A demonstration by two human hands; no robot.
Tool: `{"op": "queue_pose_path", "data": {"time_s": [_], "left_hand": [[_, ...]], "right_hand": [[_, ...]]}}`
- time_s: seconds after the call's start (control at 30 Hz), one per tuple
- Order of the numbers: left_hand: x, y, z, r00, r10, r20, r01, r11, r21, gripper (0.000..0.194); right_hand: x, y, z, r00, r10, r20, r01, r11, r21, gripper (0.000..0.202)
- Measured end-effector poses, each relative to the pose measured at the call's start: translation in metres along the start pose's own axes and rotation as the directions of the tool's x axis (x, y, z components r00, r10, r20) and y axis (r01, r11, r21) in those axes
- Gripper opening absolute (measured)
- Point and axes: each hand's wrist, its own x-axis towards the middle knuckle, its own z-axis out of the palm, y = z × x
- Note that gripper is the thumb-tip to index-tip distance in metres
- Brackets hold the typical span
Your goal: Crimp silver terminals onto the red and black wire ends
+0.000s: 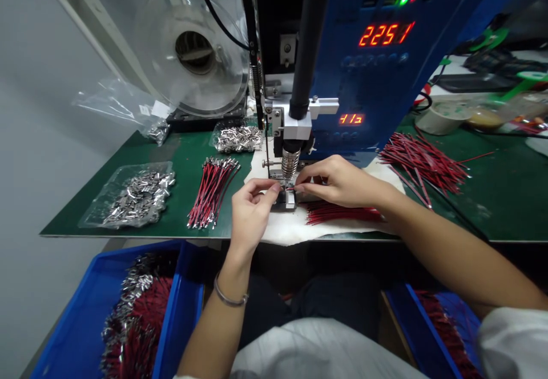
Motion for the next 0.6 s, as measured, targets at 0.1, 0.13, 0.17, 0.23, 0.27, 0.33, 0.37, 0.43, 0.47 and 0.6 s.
{"op": "queue_pose_path", "data": {"time_s": [0.1, 0.13, 0.17, 0.23, 0.27, 0.33, 0.37, 0.43, 0.47, 0.6], "left_hand": [[-0.0007, 0.0009, 0.0012, 1.000, 0.000, 0.000, 0.000, 1.000, 0.015, 0.020], [-0.0008, 0.0008, 0.0015, 1.000, 0.002, 0.001, -0.002, 1.000, 0.021, 0.020], [-0.0008, 0.0008, 0.0016, 1.000, 0.006, 0.003, -0.006, 1.000, 0.027, 0.020], [-0.0008, 0.0005, 0.0017, 1.000, 0.022, 0.006, -0.022, 0.999, 0.037, 0.020], [-0.0007, 0.0003, 0.0017, 0.999, 0.033, 0.005, -0.033, 0.999, 0.041, 0.020], [-0.0006, 0.0002, 0.0018, 0.998, 0.055, 0.004, -0.055, 0.997, 0.050, 0.019], [-0.0007, 0.0002, 0.0018, 0.998, 0.060, 0.005, -0.061, 0.997, 0.052, 0.018], [-0.0009, 0.0001, 0.0020, 0.998, 0.059, 0.008, -0.060, 0.997, 0.051, 0.018], [-0.0011, 0.0001, 0.0022, 0.998, 0.056, 0.009, -0.057, 0.997, 0.049, 0.018], [-0.0017, 0.0003, 0.0028, 0.998, 0.056, 0.007, -0.056, 0.997, 0.044, 0.017]], "right_hand": [[0.0001, -0.0015, 0.0009, 1.000, 0.014, -0.024, -0.014, 1.000, 0.003, 0.016], [0.0000, -0.0019, 0.0012, 0.999, 0.019, -0.029, -0.019, 1.000, 0.000, 0.016], [-0.0001, -0.0024, 0.0014, 0.999, 0.025, -0.034, -0.025, 1.000, -0.004, 0.016], [-0.0003, -0.0033, 0.0019, 0.999, 0.036, -0.038, -0.037, 0.999, -0.010, 0.016], [-0.0002, -0.0037, 0.0022, 0.998, 0.042, -0.040, -0.042, 0.999, -0.012, 0.016], [0.0000, -0.0045, 0.0027, 0.998, 0.051, -0.048, -0.052, 0.999, -0.016, 0.016], [0.0002, -0.0048, 0.0028, 0.997, 0.054, -0.054, -0.056, 0.998, -0.019, 0.016], [0.0004, -0.0053, 0.0027, 0.997, 0.058, -0.060, -0.059, 0.998, -0.019, 0.016], [0.0004, -0.0055, 0.0026, 0.996, 0.058, -0.061, -0.060, 0.998, -0.019, 0.016], [0.0001, -0.0058, 0.0022, 0.996, 0.070, -0.055, -0.071, 0.997, -0.013, 0.015]]}}
